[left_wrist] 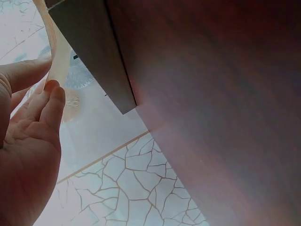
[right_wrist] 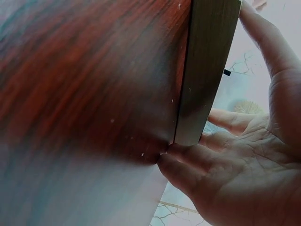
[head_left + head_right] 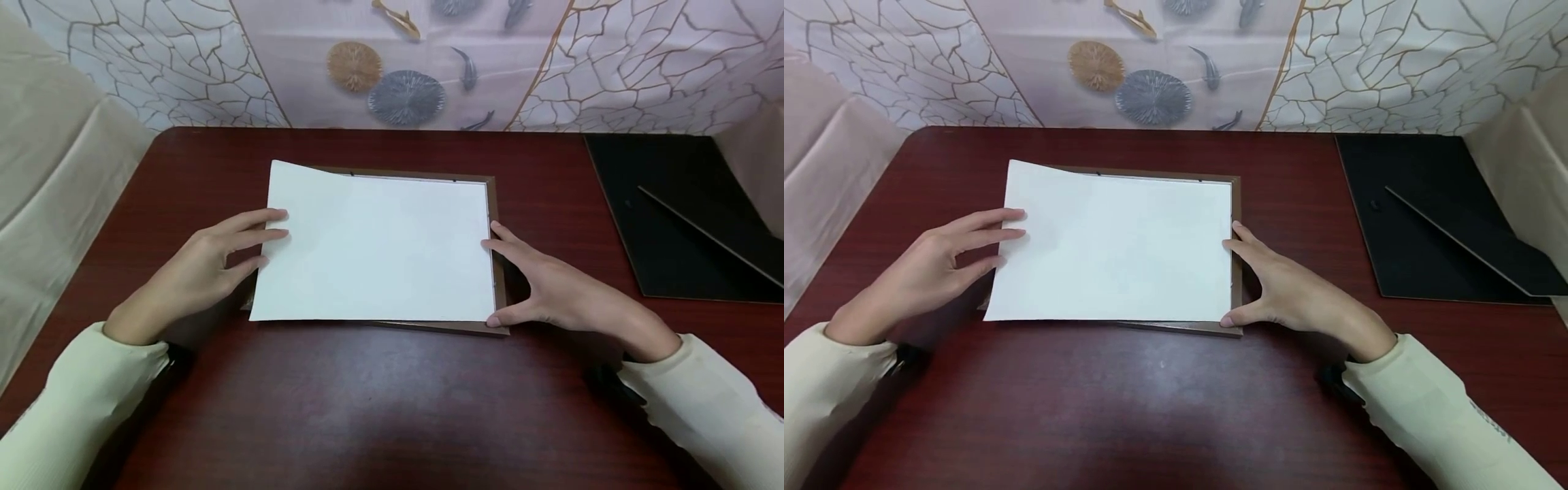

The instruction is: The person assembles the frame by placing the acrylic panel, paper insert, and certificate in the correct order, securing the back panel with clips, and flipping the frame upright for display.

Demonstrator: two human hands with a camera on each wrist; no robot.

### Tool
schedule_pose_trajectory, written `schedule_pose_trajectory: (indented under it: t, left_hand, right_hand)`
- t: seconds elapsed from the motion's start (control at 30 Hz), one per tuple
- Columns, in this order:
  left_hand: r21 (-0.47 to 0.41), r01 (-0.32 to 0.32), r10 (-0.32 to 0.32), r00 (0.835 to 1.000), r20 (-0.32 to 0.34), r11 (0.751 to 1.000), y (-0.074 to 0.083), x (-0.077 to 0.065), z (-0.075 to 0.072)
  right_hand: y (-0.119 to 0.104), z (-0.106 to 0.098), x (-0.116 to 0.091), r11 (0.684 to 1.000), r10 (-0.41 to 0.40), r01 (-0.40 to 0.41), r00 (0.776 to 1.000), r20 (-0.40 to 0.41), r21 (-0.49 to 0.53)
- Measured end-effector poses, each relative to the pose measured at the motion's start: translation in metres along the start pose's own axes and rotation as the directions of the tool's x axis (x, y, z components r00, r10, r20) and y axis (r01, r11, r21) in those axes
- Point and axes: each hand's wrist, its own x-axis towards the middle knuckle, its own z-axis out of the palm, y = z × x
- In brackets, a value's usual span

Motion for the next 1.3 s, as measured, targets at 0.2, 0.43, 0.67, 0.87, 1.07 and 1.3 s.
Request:
schedule_pose_trajectory:
  t: [0.2, 0.43, 0.67, 0.87, 1.07, 1.3]
  left_hand:
    - [0.013, 0.04, -0.041, 0.998, 0.054, 0.999, -0.008, 0.011, 0.002]
    - [0.042, 0.12, -0.126, 0.972, 0.2, 0.992, -0.015, 0.024, 0.002]
    - [0.011, 0.195, -0.188, 0.931, 0.311, 0.981, -0.018, 0.035, 0.003]
    - [0.033, 0.195, -0.194, 0.914, 0.358, 0.98, -0.016, 0.039, 0.004]
    - [0.059, 0.25, -0.253, 0.884, 0.393, 0.966, -0.011, 0.04, 0.006]
    - [0.098, 0.227, -0.247, 0.878, 0.411, 0.969, 0.003, 0.037, 0.009]
  right_hand:
    - [0.0, 0.0, 0.001, 1.0, -0.007, 0.007, 1.0, 0.019, 0.01]
    - [0.002, -0.003, -0.002, 0.998, -0.029, 0.025, 0.996, 0.079, 0.058]
    - [0.007, -0.005, -0.004, 0.999, -0.029, 0.031, 0.995, 0.096, -0.014]
    - [0.005, -0.002, -0.004, 0.986, -0.034, 0.04, 0.999, 0.036, -0.16]
    - [0.001, 0.007, -0.009, 0.965, -0.057, 0.049, 0.998, -0.024, -0.257]
    - [-0.011, 0.025, -0.019, 0.919, -0.074, 0.016, 0.988, -0.133, -0.394]
